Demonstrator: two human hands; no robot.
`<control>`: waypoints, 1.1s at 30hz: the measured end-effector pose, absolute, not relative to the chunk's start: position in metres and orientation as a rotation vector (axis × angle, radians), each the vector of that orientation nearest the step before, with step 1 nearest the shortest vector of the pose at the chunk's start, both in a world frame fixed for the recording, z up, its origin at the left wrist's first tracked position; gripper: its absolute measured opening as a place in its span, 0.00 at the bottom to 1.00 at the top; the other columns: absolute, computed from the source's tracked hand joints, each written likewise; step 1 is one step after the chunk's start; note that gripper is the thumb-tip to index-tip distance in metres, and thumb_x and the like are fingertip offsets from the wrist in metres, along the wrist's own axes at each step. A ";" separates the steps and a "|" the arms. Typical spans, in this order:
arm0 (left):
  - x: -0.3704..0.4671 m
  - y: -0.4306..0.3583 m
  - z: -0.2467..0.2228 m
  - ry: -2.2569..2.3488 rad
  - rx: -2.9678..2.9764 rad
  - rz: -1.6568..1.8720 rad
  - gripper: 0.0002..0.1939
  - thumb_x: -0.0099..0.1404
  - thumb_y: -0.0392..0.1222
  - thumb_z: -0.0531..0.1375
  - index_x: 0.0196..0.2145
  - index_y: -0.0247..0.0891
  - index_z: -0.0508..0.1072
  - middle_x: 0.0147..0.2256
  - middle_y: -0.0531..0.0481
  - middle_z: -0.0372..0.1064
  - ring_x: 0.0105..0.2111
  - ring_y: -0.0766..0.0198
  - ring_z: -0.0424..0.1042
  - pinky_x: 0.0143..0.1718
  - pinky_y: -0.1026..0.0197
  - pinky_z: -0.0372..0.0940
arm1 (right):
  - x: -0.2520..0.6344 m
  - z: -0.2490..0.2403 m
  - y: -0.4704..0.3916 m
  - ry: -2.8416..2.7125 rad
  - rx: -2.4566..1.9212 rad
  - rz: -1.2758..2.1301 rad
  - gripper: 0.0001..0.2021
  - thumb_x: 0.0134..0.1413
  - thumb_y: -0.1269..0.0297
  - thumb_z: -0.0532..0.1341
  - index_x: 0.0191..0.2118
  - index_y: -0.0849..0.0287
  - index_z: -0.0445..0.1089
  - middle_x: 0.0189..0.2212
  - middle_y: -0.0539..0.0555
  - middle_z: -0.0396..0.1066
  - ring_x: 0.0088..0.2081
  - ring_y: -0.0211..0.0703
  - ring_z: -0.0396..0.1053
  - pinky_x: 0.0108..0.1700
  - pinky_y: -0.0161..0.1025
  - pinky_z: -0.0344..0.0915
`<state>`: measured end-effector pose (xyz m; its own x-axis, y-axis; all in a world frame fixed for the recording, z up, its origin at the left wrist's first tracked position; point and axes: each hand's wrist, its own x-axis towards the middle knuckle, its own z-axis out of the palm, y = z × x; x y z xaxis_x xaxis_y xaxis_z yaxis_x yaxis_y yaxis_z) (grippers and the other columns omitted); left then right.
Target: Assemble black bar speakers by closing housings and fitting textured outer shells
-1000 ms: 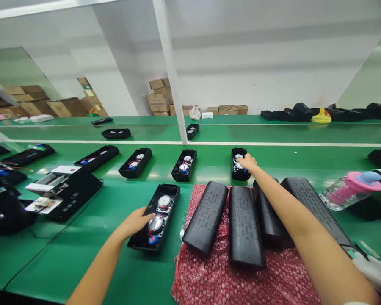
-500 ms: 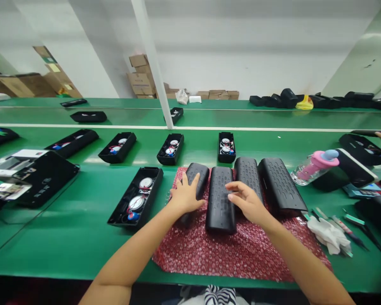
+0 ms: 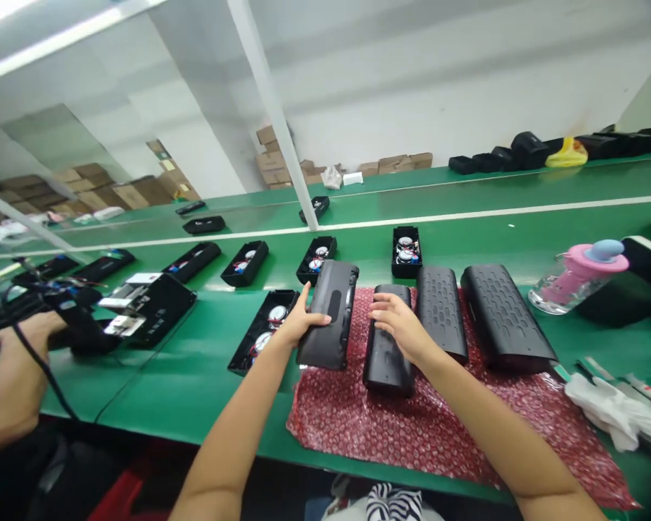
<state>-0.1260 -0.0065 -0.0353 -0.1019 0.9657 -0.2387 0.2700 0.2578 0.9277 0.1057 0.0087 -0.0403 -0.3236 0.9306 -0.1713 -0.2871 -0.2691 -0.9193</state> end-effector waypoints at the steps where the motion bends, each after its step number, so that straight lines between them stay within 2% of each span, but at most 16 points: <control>1: -0.120 -0.011 -0.030 1.475 1.166 1.011 0.68 0.44 0.47 0.69 0.69 0.44 0.27 0.52 0.40 0.68 0.40 0.50 0.75 0.39 0.50 0.72 | 0.099 -0.035 0.012 -1.025 -0.946 1.736 0.31 0.31 0.55 0.69 0.47 0.54 0.64 0.45 0.55 0.69 0.51 0.53 0.67 0.55 0.50 0.61; 3: -0.104 -0.020 -0.017 1.259 1.175 1.180 0.71 0.41 0.46 0.72 0.69 0.51 0.28 0.53 0.43 0.67 0.42 0.49 0.75 0.41 0.51 0.72 | 0.090 -0.023 0.014 -0.993 -0.822 1.778 0.40 0.32 0.55 0.69 0.56 0.52 0.57 0.50 0.56 0.67 0.54 0.55 0.65 0.57 0.53 0.60; 5: -0.086 -0.027 -0.004 1.134 1.275 1.263 0.73 0.40 0.44 0.75 0.68 0.54 0.28 0.57 0.43 0.63 0.48 0.46 0.73 0.45 0.49 0.71 | 0.088 -0.011 0.011 -0.982 -0.603 1.763 0.44 0.35 0.57 0.69 0.60 0.51 0.50 0.54 0.56 0.66 0.56 0.55 0.65 0.58 0.52 0.62; 7: -0.067 -0.031 0.007 1.069 1.415 1.285 0.71 0.42 0.43 0.75 0.69 0.53 0.28 0.62 0.41 0.57 0.55 0.45 0.68 0.52 0.47 0.68 | 0.090 -0.001 0.006 -0.992 -0.454 1.650 0.42 0.38 0.59 0.69 0.60 0.51 0.50 0.55 0.55 0.66 0.57 0.53 0.65 0.58 0.51 0.62; 10: -0.046 -0.030 0.018 0.991 1.588 1.257 0.66 0.48 0.44 0.73 0.69 0.50 0.30 0.66 0.40 0.49 0.61 0.44 0.61 0.60 0.45 0.61 | 0.098 0.005 0.000 -0.997 -0.465 1.477 0.37 0.39 0.60 0.68 0.56 0.52 0.54 0.52 0.54 0.68 0.54 0.52 0.66 0.57 0.49 0.65; 13: -0.034 -0.026 0.018 0.972 1.635 1.233 0.64 0.52 0.45 0.71 0.69 0.50 0.29 0.67 0.40 0.49 0.61 0.45 0.60 0.60 0.43 0.60 | 0.105 0.002 0.001 -0.989 -0.541 1.369 0.37 0.38 0.60 0.68 0.55 0.52 0.54 0.49 0.55 0.68 0.52 0.52 0.68 0.55 0.50 0.67; 16: -0.028 -0.022 0.010 0.969 1.594 1.272 0.60 0.54 0.47 0.70 0.69 0.51 0.30 0.67 0.40 0.47 0.61 0.45 0.60 0.61 0.43 0.60 | 0.109 -0.001 0.004 -1.036 -0.591 1.310 0.39 0.39 0.58 0.67 0.58 0.52 0.50 0.52 0.57 0.66 0.53 0.54 0.67 0.56 0.52 0.66; 18: -0.027 -0.020 0.003 0.981 1.564 1.330 0.59 0.55 0.49 0.69 0.69 0.51 0.32 0.68 0.41 0.46 0.62 0.46 0.59 0.61 0.44 0.60 | 0.110 -0.002 0.005 -1.097 -0.607 1.293 0.41 0.40 0.57 0.67 0.60 0.53 0.48 0.55 0.58 0.64 0.56 0.55 0.65 0.59 0.52 0.64; 22: -0.028 -0.017 -0.005 0.966 1.521 1.371 0.58 0.54 0.49 0.71 0.69 0.50 0.35 0.65 0.40 0.53 0.60 0.46 0.63 0.57 0.46 0.65 | 0.108 0.000 -0.002 -1.153 -0.666 1.228 0.44 0.43 0.58 0.66 0.63 0.54 0.44 0.61 0.61 0.57 0.61 0.56 0.60 0.64 0.54 0.58; 25: -0.029 -0.018 -0.006 0.948 1.532 1.397 0.57 0.53 0.49 0.71 0.69 0.51 0.40 0.65 0.41 0.54 0.59 0.45 0.63 0.57 0.46 0.65 | 0.107 0.002 -0.011 -1.173 -0.692 1.175 0.46 0.43 0.59 0.65 0.65 0.54 0.40 0.64 0.61 0.53 0.63 0.56 0.56 0.66 0.55 0.53; 29: -0.027 -0.022 -0.008 0.851 1.556 1.425 0.53 0.56 0.49 0.69 0.69 0.55 0.40 0.65 0.44 0.52 0.60 0.45 0.62 0.58 0.44 0.64 | 0.107 0.007 -0.019 -1.157 -0.660 1.176 0.48 0.43 0.61 0.64 0.66 0.54 0.37 0.65 0.62 0.50 0.64 0.55 0.56 0.66 0.54 0.54; 33: -0.026 -0.021 -0.010 0.883 1.585 1.428 0.52 0.57 0.50 0.69 0.69 0.55 0.41 0.65 0.44 0.52 0.61 0.43 0.61 0.59 0.42 0.62 | 0.109 0.011 -0.020 -1.151 -0.687 1.187 0.48 0.42 0.61 0.65 0.66 0.53 0.38 0.65 0.61 0.50 0.64 0.55 0.55 0.67 0.54 0.53</control>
